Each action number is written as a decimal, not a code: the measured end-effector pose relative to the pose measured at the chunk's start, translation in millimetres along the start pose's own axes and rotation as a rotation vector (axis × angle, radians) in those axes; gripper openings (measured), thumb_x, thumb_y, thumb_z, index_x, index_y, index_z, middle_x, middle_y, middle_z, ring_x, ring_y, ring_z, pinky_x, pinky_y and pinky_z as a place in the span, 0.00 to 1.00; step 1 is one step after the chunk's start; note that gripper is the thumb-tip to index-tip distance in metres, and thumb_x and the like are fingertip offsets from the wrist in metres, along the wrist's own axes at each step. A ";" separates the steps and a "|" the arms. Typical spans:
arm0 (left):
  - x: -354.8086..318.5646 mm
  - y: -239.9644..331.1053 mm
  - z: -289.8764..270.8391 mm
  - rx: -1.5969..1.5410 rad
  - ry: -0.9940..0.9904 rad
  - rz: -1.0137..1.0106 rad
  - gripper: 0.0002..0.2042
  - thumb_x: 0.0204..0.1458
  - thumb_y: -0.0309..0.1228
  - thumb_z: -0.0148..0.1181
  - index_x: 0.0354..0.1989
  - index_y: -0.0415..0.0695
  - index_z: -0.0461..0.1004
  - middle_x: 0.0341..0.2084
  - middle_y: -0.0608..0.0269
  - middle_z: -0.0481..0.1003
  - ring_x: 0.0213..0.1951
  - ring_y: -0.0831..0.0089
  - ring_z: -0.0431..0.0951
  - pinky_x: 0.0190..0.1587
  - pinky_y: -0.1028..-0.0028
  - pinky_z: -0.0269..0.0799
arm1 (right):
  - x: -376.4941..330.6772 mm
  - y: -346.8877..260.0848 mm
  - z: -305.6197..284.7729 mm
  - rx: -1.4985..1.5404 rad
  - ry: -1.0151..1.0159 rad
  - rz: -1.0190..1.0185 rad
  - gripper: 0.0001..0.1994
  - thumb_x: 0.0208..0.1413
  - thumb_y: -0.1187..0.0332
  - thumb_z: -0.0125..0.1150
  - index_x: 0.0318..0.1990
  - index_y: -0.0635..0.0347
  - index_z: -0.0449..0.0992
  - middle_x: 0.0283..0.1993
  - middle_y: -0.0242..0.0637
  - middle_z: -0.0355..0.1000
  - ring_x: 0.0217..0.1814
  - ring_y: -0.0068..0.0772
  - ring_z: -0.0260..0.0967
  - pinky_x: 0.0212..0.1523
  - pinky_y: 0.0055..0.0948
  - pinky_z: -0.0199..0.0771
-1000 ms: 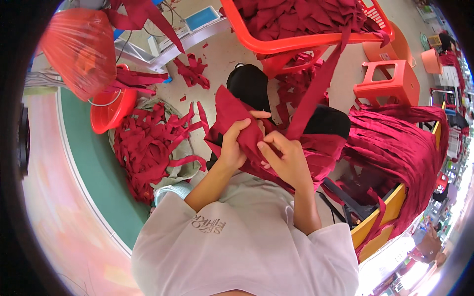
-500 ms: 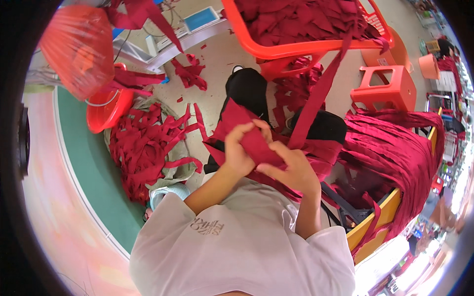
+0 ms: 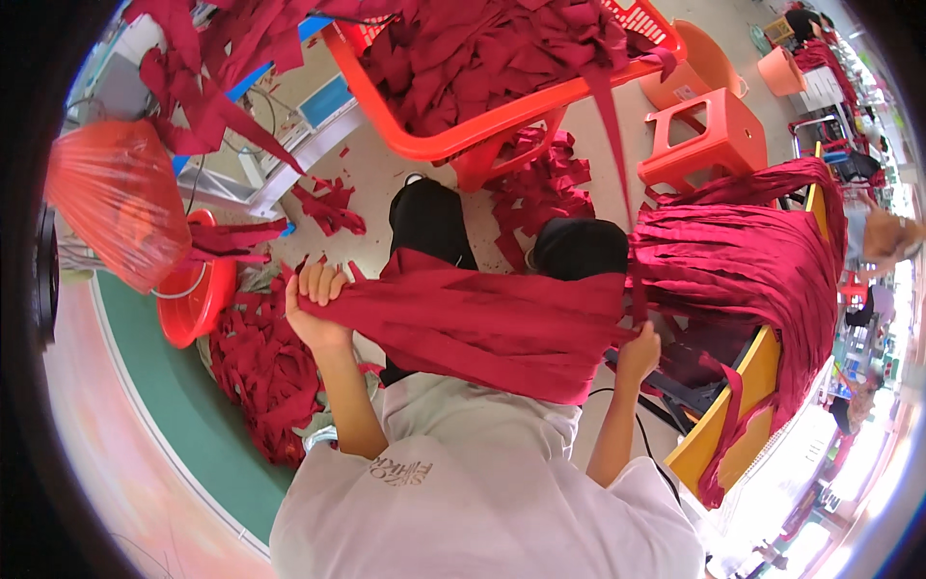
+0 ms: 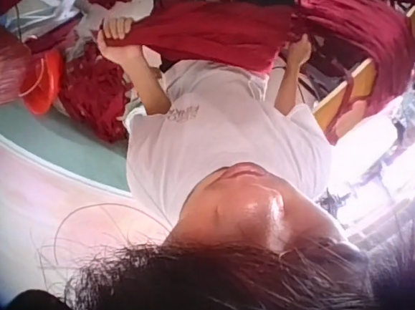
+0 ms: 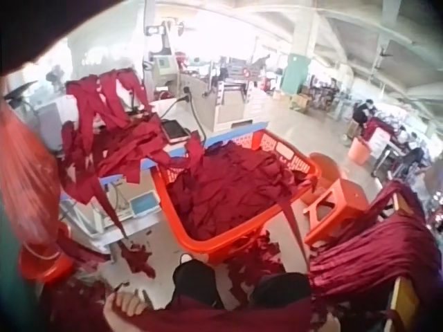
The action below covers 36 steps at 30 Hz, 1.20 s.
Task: Picking up, straightening, and sorting red fabric strips into bins in a factory setting.
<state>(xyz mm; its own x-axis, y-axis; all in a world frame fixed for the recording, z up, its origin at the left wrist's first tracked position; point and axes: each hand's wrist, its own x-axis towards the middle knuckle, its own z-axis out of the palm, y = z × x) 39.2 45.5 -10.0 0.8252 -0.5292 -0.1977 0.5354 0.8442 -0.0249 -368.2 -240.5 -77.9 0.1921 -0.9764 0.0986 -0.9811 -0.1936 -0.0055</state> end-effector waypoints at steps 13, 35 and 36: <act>10.8 12.9 -8.5 0.098 0.141 0.086 0.11 0.54 0.33 0.46 0.20 0.48 0.57 0.15 0.70 0.55 0.19 0.77 0.54 0.26 0.75 0.53 | -182.9 143.8 122.7 -0.161 -0.836 0.402 0.20 0.50 0.58 0.60 0.45 0.64 0.75 0.42 0.55 0.76 0.48 0.56 0.74 0.50 0.47 0.74; 12.1 -98.9 -44.8 0.445 0.122 -0.430 0.14 0.51 0.38 0.48 0.18 0.48 0.56 0.12 0.71 0.51 0.16 0.77 0.49 0.21 0.74 0.48 | 419.8 -205.2 -54.8 0.993 0.368 -0.289 0.23 0.56 0.61 0.57 0.55 0.67 0.67 0.37 0.44 0.74 0.33 0.32 0.72 0.35 0.33 0.73; 11.5 -95.3 -50.2 0.448 0.106 -0.409 0.14 0.51 0.38 0.48 0.17 0.49 0.56 0.13 0.71 0.51 0.15 0.78 0.49 0.20 0.74 0.47 | 434.8 -213.6 -51.7 0.918 0.286 -0.174 0.27 0.54 0.59 0.59 0.57 0.68 0.64 0.39 0.47 0.75 0.36 0.36 0.74 0.38 0.35 0.74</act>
<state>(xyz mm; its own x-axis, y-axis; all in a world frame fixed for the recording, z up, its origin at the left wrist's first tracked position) -11.3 -36.7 -59.1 0.5270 -0.7718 -0.3557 0.8473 0.4448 0.2903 -76.4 -618.8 17.6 0.2006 -0.8902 0.4089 -0.5159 -0.4509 -0.7284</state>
